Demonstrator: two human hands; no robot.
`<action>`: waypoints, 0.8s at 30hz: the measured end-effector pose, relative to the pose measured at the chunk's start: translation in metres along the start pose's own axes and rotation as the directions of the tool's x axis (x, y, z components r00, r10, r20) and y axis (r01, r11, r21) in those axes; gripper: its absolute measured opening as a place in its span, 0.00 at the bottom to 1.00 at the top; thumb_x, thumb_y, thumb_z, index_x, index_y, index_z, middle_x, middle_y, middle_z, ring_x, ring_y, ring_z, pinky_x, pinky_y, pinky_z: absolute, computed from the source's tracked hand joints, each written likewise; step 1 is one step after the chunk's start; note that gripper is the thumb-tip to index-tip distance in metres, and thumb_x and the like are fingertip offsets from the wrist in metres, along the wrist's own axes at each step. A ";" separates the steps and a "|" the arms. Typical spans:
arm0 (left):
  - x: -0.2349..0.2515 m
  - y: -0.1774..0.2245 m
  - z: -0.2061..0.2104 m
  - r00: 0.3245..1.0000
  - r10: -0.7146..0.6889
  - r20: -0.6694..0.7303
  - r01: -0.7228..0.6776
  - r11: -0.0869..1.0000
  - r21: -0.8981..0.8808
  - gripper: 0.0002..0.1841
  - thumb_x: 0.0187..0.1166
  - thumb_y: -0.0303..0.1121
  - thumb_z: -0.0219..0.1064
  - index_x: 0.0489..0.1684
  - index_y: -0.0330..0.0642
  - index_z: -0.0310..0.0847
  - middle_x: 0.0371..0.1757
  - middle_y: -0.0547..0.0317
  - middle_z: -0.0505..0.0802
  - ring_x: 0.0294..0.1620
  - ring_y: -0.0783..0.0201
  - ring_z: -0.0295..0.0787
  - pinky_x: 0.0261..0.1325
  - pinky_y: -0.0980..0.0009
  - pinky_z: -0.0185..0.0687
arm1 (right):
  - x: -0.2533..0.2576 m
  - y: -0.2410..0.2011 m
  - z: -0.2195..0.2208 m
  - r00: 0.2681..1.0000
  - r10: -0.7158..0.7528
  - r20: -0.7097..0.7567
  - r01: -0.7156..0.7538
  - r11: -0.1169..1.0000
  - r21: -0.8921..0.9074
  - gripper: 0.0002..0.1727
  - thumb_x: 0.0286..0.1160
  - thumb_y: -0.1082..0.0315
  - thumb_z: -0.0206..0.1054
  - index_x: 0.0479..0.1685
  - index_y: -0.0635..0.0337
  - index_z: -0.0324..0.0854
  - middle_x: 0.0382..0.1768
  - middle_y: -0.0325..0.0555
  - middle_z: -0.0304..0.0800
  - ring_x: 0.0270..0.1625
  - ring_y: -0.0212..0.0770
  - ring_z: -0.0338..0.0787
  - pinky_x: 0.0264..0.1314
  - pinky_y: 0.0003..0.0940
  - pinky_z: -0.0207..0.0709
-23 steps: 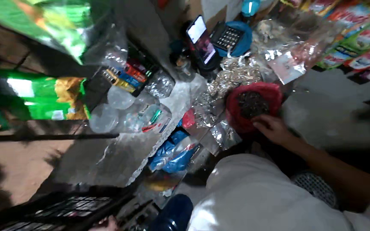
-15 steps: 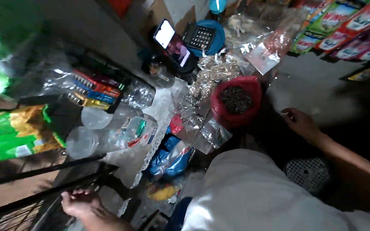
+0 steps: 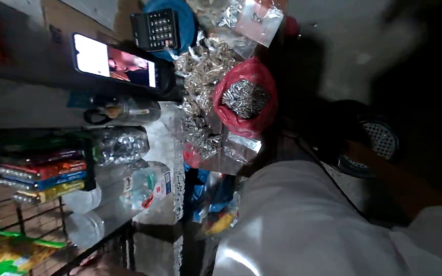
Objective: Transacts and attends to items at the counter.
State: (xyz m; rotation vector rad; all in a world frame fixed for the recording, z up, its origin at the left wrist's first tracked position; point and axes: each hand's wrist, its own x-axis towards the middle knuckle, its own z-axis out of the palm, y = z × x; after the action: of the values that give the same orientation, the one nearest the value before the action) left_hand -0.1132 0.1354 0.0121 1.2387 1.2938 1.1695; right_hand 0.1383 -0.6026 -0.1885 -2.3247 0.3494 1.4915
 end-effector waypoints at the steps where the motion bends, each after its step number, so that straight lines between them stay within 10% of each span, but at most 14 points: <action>1: 0.006 -0.001 -0.003 0.999 0.007 0.039 -0.006 1.000 -0.019 0.13 0.97 0.37 0.33 0.52 0.42 0.60 0.34 0.64 0.72 0.24 0.76 0.71 0.32 0.80 0.75 | -0.003 -0.007 -0.004 1.000 -0.005 0.006 0.005 1.000 0.002 0.25 0.92 0.63 0.56 0.77 0.73 0.72 0.73 0.75 0.77 0.78 0.72 0.76 0.81 0.67 0.63; 10: 0.014 -0.030 -0.024 0.999 0.023 0.039 -0.022 1.000 -0.015 0.24 0.97 0.47 0.31 0.37 0.48 0.70 0.21 0.72 0.81 0.19 0.76 0.80 0.27 0.79 0.83 | 0.014 -0.042 -0.051 0.996 -0.071 -0.058 0.069 0.997 -0.038 0.25 0.93 0.61 0.54 0.77 0.71 0.72 0.71 0.74 0.79 0.75 0.71 0.79 0.78 0.67 0.67; 18: -0.173 -0.111 -0.004 0.977 -0.197 0.085 0.167 0.946 0.279 0.15 0.95 0.36 0.39 0.55 0.39 0.70 0.31 0.70 0.85 0.27 0.75 0.84 0.35 0.75 0.86 | 0.061 -0.084 -0.094 0.985 -0.142 0.102 0.168 0.936 -0.309 0.29 0.92 0.57 0.57 0.82 0.69 0.67 0.75 0.73 0.76 0.78 0.70 0.76 0.80 0.67 0.66; 24: -0.364 -0.175 0.049 0.821 -0.540 -0.184 0.571 0.769 0.288 0.18 0.94 0.34 0.48 0.71 0.28 0.66 0.47 0.53 0.83 0.37 0.70 0.84 0.42 0.70 0.84 | 0.104 -0.150 -0.158 0.960 -0.191 0.205 0.272 0.811 -0.518 0.28 0.88 0.63 0.62 0.80 0.73 0.69 0.74 0.75 0.76 0.77 0.69 0.77 0.81 0.62 0.66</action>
State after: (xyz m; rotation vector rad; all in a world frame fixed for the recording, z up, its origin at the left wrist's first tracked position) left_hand -0.0696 -0.2320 -0.1574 0.9230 1.8273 0.5909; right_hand 0.3694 -0.5352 -0.1987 -2.5194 -0.4514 1.7860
